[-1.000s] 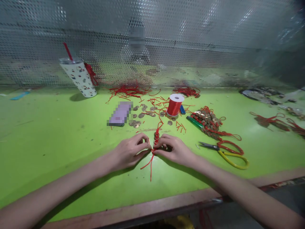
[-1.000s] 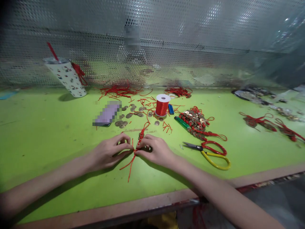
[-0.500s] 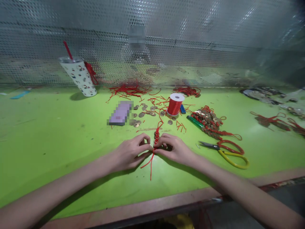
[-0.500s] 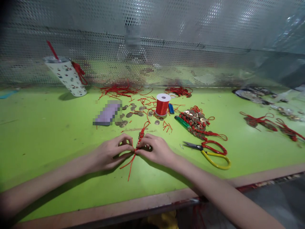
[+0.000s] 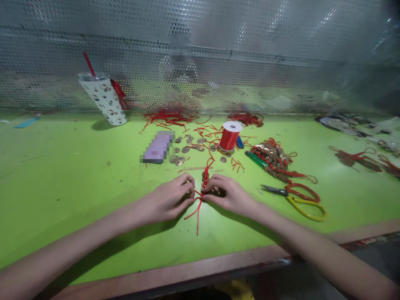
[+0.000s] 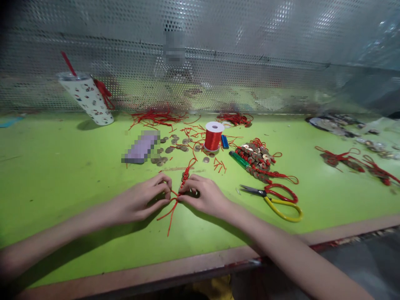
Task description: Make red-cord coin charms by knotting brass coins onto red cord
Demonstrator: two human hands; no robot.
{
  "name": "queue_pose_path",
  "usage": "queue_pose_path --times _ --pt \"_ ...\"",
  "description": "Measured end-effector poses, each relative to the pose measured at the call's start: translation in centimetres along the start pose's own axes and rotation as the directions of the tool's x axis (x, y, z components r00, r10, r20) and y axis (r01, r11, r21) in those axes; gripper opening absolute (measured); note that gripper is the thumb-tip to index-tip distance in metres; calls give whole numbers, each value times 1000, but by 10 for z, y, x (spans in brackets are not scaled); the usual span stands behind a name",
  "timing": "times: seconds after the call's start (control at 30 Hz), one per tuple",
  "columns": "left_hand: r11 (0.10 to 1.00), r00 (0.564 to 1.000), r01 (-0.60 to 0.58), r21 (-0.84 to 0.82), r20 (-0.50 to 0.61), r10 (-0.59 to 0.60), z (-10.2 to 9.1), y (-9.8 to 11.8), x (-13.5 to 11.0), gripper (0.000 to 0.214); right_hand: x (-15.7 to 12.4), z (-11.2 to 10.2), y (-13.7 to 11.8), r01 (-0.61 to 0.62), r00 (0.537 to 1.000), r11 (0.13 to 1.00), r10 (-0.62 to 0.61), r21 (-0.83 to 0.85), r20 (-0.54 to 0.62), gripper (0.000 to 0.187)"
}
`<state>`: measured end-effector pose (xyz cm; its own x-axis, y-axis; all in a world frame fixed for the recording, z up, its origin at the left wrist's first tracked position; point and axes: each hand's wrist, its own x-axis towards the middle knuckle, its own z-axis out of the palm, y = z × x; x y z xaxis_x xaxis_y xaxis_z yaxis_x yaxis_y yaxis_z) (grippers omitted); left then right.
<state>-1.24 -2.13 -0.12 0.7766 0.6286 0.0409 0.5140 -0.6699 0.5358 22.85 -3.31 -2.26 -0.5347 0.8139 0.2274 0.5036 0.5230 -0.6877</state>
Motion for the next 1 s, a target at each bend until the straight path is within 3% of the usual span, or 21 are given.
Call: queue_pose_path --times 0.13,0.27,0.4,0.5,0.6,0.8,1.0 --pt "980 993 114 -165 -20 -119 4 6 1 19 0 0 2 14 1000 1000 -14 -22 10 12" --pt "887 981 186 -424 30 -191 4 9 4 21 0 -1 3 22 1000 1000 -22 -17 17 13" --pt "763 981 193 -617 99 -168 2 6 6 19 -1 -2 2 22 999 1000 -22 -18 24 9" --pt "693 987 160 -703 92 -134 1 1 6 20 -1 -3 1 14 999 1000 -14 10 29 9" --pt "720 986 149 -677 52 -156 3 -3 7 19 -1 -5 2 9 999 999 -11 34 35 11" --pt "878 955 45 -477 -237 -178 14 -4 9 16 -1 -5 2 24 999 998 -26 52 37 12" --pt "963 947 42 -268 -295 -124 25 3 6 15 -1 -5 3 38 999 998 -40 53 33 11"
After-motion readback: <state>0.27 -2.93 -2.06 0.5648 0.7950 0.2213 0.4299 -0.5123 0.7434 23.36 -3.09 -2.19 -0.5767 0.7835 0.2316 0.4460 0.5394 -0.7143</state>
